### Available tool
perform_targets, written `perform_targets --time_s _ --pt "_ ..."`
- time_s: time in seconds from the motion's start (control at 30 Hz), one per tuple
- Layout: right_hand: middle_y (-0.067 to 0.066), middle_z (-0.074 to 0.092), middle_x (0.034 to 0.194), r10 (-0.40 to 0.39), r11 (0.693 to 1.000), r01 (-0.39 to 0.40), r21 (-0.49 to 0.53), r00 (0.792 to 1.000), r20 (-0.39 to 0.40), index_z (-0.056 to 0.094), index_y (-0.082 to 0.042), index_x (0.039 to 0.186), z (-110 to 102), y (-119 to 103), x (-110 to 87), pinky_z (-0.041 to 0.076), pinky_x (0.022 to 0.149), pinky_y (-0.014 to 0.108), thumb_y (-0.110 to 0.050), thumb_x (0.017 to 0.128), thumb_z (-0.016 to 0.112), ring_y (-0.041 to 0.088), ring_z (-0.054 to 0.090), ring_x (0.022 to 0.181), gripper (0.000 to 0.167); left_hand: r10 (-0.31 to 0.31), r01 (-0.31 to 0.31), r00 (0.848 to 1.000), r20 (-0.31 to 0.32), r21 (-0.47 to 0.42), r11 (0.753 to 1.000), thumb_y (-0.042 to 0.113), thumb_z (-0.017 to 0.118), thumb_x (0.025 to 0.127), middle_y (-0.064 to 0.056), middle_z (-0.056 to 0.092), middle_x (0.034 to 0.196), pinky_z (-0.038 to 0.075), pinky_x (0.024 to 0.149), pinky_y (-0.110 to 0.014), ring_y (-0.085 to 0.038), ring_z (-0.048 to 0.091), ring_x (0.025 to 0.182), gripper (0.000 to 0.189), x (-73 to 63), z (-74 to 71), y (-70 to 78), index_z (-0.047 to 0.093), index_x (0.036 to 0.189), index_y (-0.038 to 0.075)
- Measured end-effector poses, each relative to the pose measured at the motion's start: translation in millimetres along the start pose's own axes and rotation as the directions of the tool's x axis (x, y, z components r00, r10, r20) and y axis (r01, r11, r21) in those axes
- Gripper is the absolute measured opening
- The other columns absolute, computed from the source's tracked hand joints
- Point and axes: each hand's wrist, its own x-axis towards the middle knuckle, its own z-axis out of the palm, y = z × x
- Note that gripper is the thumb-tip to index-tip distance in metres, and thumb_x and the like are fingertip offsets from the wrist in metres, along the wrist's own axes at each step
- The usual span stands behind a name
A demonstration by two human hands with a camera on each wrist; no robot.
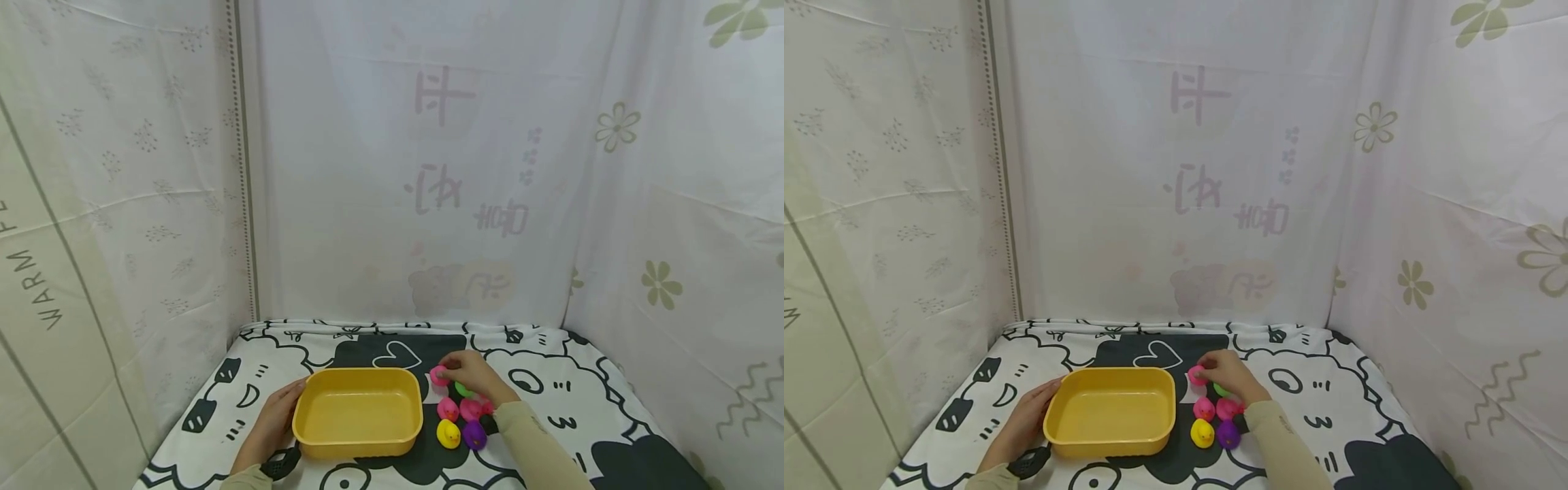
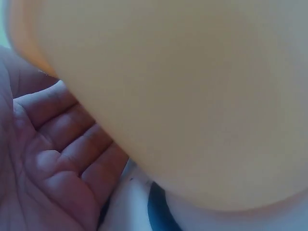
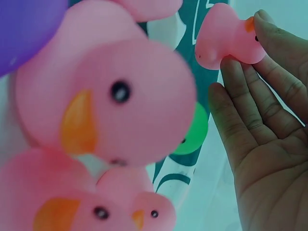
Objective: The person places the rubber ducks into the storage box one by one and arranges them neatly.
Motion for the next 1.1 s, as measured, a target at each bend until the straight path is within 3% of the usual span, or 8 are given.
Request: perform_targets --time_s 0.1,0.23,0.4,0.63,1.1 --pt "-0.001 0.071 0.102 0.007 0.999 -0.007 0.035 1.000 0.003 0.075 -0.018 0.109 1 -4 3.4 0.060 0.069 0.039 -0.035 0.089 0.077 0.019 0.063 0.086 0.027 -0.006 0.006 1.000 -0.015 0.025 1.000 0.056 0.057 0.096 -0.019 0.044 0.153 0.045 0.109 -0.048 -0.035 0.049 0.136 0.076 -1.3 -1.2 -0.8 0.047 0.149 0.002" --pt "-0.002 0.072 0.101 -0.019 1.000 0.019 0.010 1.000 -0.022 0.075 -0.019 0.108 2 -4 10.6 0.060 0.078 0.041 -0.039 0.088 0.077 0.018 0.065 0.090 0.029 0.011 -0.011 1.000 -0.009 0.020 1.000 0.054 0.055 0.098 -0.017 0.045 0.153 0.046 0.108 -0.045 -0.034 0.048 0.136 0.071 -0.7 -1.5 -4.4 0.048 0.148 0.003" --pt "-0.003 0.072 0.103 -0.040 0.999 0.040 -0.002 0.998 -0.055 0.076 -0.020 0.107 2 -10 16.9 0.058 0.088 0.044 -0.039 0.088 0.077 0.018 0.066 0.096 0.027 0.011 -0.011 1.000 0.001 -0.029 1.000 0.048 0.053 0.102 -0.017 0.049 0.150 0.053 0.100 -0.039 -0.030 0.057 0.128 0.064 -0.5 -0.9 -6.4 0.050 0.147 0.004" --pt "-0.006 0.072 0.102 -0.027 0.999 0.028 0.033 0.998 -0.051 0.076 -0.022 0.105 2 -22 24.4 0.058 0.088 0.045 -0.040 0.089 0.077 0.018 0.065 0.098 0.024 0.009 -0.005 0.999 0.038 -0.104 0.995 0.046 0.054 0.102 -0.018 0.052 0.146 0.056 0.094 -0.038 -0.025 0.063 0.117 0.063 -1.5 -0.6 -3.6 0.047 0.148 0.003" --pt "-0.003 0.071 0.104 -0.068 0.995 0.070 0.071 0.997 -0.029 0.074 -0.021 0.108 18 -61 44.6 0.058 0.089 0.042 -0.042 0.089 0.076 0.018 0.065 0.097 0.029 0.019 -0.018 1.000 0.008 -0.065 0.998 0.049 0.055 0.100 -0.015 0.056 0.142 0.056 0.095 -0.037 -0.024 0.063 0.116 0.063 -2.4 0.8 -2.3 0.052 0.145 0.005"
